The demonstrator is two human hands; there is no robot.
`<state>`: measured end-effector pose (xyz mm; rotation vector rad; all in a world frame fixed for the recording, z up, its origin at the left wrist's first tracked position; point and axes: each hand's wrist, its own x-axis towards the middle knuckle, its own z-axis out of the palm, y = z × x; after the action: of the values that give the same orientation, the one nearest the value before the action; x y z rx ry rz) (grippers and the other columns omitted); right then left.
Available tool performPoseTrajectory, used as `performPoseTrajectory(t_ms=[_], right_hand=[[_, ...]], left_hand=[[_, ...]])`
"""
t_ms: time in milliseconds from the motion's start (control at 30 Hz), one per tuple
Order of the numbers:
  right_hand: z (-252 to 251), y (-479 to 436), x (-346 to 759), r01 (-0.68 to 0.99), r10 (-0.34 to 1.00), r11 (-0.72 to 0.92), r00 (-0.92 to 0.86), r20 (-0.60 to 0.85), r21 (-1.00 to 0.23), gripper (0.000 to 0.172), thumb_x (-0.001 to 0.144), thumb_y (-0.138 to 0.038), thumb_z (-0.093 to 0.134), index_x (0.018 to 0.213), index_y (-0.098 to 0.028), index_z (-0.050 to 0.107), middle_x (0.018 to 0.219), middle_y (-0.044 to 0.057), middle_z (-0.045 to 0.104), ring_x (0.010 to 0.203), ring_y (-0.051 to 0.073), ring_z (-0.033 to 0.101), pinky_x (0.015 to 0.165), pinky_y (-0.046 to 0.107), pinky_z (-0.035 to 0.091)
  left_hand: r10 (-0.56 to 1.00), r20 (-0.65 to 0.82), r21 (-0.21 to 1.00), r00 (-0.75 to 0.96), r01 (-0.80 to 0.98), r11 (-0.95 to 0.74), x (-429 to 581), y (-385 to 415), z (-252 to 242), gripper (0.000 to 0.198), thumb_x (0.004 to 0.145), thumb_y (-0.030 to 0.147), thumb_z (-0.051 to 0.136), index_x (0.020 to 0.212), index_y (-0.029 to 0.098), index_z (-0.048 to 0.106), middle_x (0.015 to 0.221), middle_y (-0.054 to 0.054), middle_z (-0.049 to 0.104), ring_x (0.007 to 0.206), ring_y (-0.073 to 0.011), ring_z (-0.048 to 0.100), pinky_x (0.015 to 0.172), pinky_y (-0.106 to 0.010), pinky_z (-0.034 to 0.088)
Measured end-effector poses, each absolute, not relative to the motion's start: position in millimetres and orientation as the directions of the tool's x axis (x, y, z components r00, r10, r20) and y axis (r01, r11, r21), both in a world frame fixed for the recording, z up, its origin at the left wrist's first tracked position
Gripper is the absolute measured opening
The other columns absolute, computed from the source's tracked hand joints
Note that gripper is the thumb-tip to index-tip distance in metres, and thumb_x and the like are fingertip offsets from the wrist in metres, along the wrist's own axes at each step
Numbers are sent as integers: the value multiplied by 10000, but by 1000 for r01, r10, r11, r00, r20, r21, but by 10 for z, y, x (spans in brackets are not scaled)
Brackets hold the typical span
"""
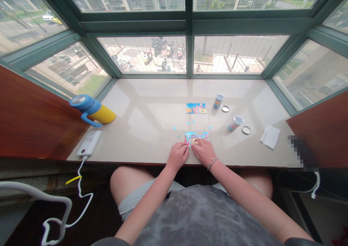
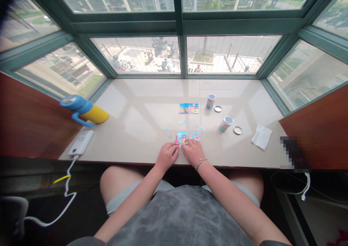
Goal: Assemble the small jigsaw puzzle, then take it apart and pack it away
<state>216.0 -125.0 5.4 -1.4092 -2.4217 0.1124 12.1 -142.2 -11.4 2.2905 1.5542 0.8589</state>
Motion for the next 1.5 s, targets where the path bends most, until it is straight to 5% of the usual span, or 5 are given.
performPoseTrajectory(t_ms=[533, 700, 867, 1167, 1500], right_hand=[[42, -1225, 2186, 839, 880, 470, -420, 223, -276, 144, 1010, -343, 595, 1038, -293, 726, 1219, 70, 629, 1082, 242, 519, 956, 385, 363], [41, -1217, 2190, 829, 846, 520, -467, 257, -205, 160, 1014, -294, 577, 1008, -285, 737, 1156, 72, 647, 1057, 243, 511, 932, 392, 355], [68, -1258, 2205, 807, 809, 572, -526, 262, -149, 198, 1021, -283, 553, 1133, -276, 717, 1147, 88, 654, 1069, 252, 513, 965, 418, 352], [29, -1471, 2372, 840, 865, 488, -428, 263, -237, 409, 1002, -339, 569, 1405, -274, 581, 1375, 120, 580, 1224, 295, 503, 1052, 448, 365], [-16, -1555, 2425, 871, 897, 422, -358, 260, -254, 388, 1006, -337, 551, 1387, -280, 598, 1367, 119, 582, 1226, 295, 501, 1070, 448, 350]], left_hand=[[902, 339, 488, 268, 770, -412, 135, -1425, -94, 202, 985, 227, 551, 1080, 245, 727, 1178, -104, 701, 1125, -266, 642, 992, -474, 520], [903, 338, 486, 267, 772, -410, 137, -1420, -101, 203, 983, 223, 556, 1087, 246, 728, 1187, -98, 700, 1134, -262, 636, 998, -468, 513], [900, 345, 483, 266, 772, -413, 142, -1425, -89, 204, 986, 225, 551, 1089, 248, 726, 1179, -97, 700, 1129, -260, 641, 992, -465, 515], [898, 364, 478, 247, 778, -408, 131, -1442, -84, 200, 980, 208, 555, 1108, 250, 704, 1160, -99, 692, 1117, -258, 637, 981, -457, 515], [913, 350, 473, 208, 802, -364, 148, -1446, -78, 162, 977, 220, 549, 1048, 235, 694, 1096, -101, 701, 1065, -258, 636, 963, -457, 504]])
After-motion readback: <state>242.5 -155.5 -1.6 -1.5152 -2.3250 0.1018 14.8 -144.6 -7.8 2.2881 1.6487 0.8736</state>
